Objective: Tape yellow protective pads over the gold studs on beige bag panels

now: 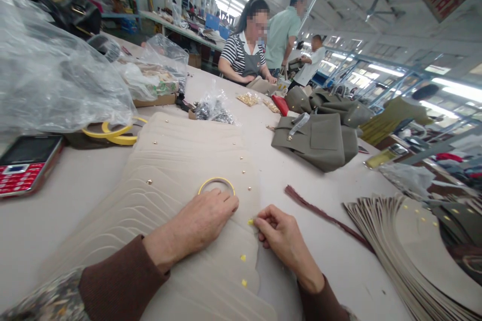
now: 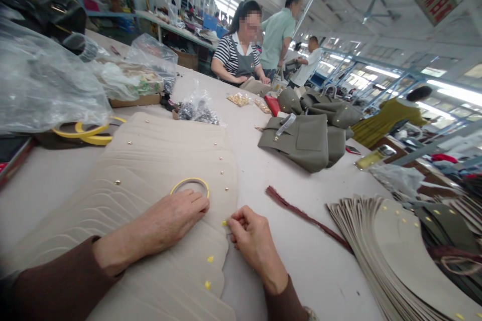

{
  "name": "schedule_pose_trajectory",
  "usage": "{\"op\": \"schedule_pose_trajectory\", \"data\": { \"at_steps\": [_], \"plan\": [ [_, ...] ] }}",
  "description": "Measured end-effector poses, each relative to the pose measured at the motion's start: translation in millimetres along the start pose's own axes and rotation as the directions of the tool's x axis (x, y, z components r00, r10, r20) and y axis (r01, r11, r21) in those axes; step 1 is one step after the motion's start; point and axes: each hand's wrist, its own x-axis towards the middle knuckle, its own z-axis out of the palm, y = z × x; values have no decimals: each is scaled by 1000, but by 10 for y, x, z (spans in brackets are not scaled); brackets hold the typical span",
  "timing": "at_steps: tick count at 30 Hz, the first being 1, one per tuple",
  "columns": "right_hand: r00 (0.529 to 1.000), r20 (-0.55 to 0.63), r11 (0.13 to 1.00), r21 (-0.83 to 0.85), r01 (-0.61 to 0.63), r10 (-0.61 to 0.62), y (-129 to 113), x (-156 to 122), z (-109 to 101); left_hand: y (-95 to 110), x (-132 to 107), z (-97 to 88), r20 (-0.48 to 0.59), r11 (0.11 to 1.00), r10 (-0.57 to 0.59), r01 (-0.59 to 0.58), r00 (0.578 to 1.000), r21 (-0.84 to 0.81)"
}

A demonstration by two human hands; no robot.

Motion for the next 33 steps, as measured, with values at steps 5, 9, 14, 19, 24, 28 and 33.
{"op": "schedule_pose_trajectory", "data": {
  "at_steps": [5,9,14,19,24,28,33],
  "plan": [
    [963,-69,950,-199,243,-260,-4,-104,48,7,-19,-33,11,995,32,-30,999,-98],
    [948,-102,920,-294,260,-301,8,-81,120,5,-39,-30,9,990,48,-46,999,-132],
    [965,-101,942,-261,210,-243,-16,9,127,-8,-39,-14,6,986,50,-48,999,-162],
    [994,-55,947,-313,72,-94,-121,135,116,-8,-22,-8,14,985,25,-23,1000,-170],
    [997,35,955,-287,72,-65,-144,118,60,-10,-34,-18,-20,981,37,-40,999,-192],
    [978,189,969,-209,129,-89,-112,52,-16,-23,-49,-6,-56,974,59,-69,997,-216],
    [955,-74,958,18,288,-285,-175,88,22,-67,-49,67,-206,952,50,-109,977,-286]
  ]
}}
